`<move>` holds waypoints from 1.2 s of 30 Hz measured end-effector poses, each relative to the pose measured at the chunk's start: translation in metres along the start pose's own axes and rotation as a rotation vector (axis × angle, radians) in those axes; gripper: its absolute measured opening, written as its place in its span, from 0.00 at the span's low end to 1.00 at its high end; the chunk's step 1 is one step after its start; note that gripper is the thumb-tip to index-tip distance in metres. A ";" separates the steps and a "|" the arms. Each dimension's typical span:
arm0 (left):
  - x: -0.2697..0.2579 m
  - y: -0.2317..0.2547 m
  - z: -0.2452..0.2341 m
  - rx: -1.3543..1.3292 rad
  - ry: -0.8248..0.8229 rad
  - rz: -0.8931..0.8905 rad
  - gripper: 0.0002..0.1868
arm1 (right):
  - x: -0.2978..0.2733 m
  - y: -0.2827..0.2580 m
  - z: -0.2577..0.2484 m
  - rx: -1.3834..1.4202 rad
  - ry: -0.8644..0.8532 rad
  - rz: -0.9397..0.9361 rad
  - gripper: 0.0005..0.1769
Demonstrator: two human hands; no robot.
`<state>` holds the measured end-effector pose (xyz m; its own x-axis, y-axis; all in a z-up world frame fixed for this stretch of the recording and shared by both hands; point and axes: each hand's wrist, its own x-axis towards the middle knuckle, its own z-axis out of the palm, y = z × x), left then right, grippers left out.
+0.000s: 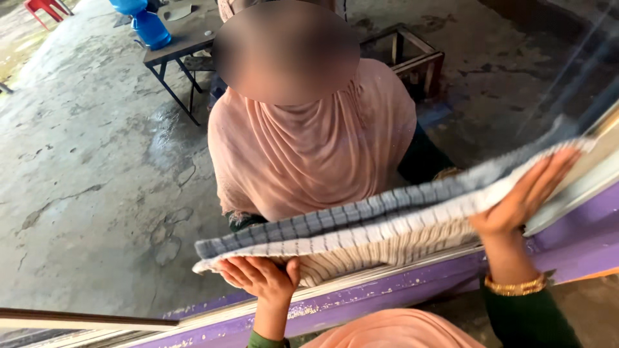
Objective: The person wipes a glass window using a cloth, moving the cloth in circular and side-to-side motions across the pane.
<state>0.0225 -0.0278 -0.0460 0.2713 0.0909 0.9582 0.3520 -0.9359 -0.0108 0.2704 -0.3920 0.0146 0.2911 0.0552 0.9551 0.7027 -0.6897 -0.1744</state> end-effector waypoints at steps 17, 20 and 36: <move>-0.078 -0.068 0.017 -0.102 -0.102 0.150 0.32 | -0.074 -0.032 0.038 -0.075 -0.023 -0.160 0.51; -0.022 -0.106 -0.004 0.002 -0.036 0.085 0.38 | 0.005 -0.077 0.014 -0.044 -0.099 -0.162 0.50; -0.178 -0.220 -0.006 0.018 -0.076 0.117 0.20 | -0.269 -0.152 0.094 0.072 -0.259 -0.181 0.43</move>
<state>-0.1080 0.1600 -0.2122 0.3787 0.0079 0.9255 0.3302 -0.9353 -0.1271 0.1460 -0.2338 -0.2387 0.3063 0.3603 0.8811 0.7998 -0.5994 -0.0329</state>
